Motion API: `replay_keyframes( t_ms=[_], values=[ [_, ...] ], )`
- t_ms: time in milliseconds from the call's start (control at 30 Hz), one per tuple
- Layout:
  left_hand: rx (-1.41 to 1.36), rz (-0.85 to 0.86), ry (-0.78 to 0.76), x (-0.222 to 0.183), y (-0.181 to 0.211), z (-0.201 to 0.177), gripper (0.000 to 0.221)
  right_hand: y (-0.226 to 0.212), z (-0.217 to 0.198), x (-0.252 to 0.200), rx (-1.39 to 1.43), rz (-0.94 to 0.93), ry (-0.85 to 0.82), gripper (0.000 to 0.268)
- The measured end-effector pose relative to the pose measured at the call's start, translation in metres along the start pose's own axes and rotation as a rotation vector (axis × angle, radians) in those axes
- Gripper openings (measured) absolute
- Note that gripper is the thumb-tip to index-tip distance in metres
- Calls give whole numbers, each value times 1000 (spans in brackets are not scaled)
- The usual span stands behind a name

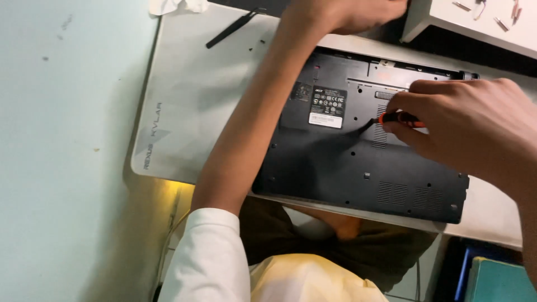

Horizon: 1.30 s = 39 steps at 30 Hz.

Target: Disassembling a laptop by removing screws from the back casing and cleaning internal components with a brush.

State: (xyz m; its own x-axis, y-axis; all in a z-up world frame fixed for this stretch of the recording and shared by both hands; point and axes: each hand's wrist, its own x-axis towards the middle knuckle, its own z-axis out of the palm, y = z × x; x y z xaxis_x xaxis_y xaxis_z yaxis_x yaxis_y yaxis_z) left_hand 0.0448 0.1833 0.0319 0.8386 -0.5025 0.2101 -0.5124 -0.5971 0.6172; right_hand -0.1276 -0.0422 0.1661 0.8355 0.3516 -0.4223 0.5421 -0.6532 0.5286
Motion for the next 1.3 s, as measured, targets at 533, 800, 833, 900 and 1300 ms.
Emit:
replay_keyframes(
  t_ms=[533, 800, 833, 900, 1300],
  values=[
    [225, 73, 388, -131, -26, -18, 23, -59, -64, 27, 481, -334, 347, 19],
    [133, 161, 548, -125, -36, 1, 17, -108, -92, 15, 484, -505, 371, 12],
    [131, 158, 553, -122, -39, 4, 17, -113, -94, 13, 480, -508, 368, 12],
    [156, 142, 522, -116, -44, 12, 18, -124, -96, 6, 423, -553, 335, 17],
    [72, 94, 451, -114, -46, 17, 17, -145, -96, -21, 403, -574, 182, 15]
  ],
)
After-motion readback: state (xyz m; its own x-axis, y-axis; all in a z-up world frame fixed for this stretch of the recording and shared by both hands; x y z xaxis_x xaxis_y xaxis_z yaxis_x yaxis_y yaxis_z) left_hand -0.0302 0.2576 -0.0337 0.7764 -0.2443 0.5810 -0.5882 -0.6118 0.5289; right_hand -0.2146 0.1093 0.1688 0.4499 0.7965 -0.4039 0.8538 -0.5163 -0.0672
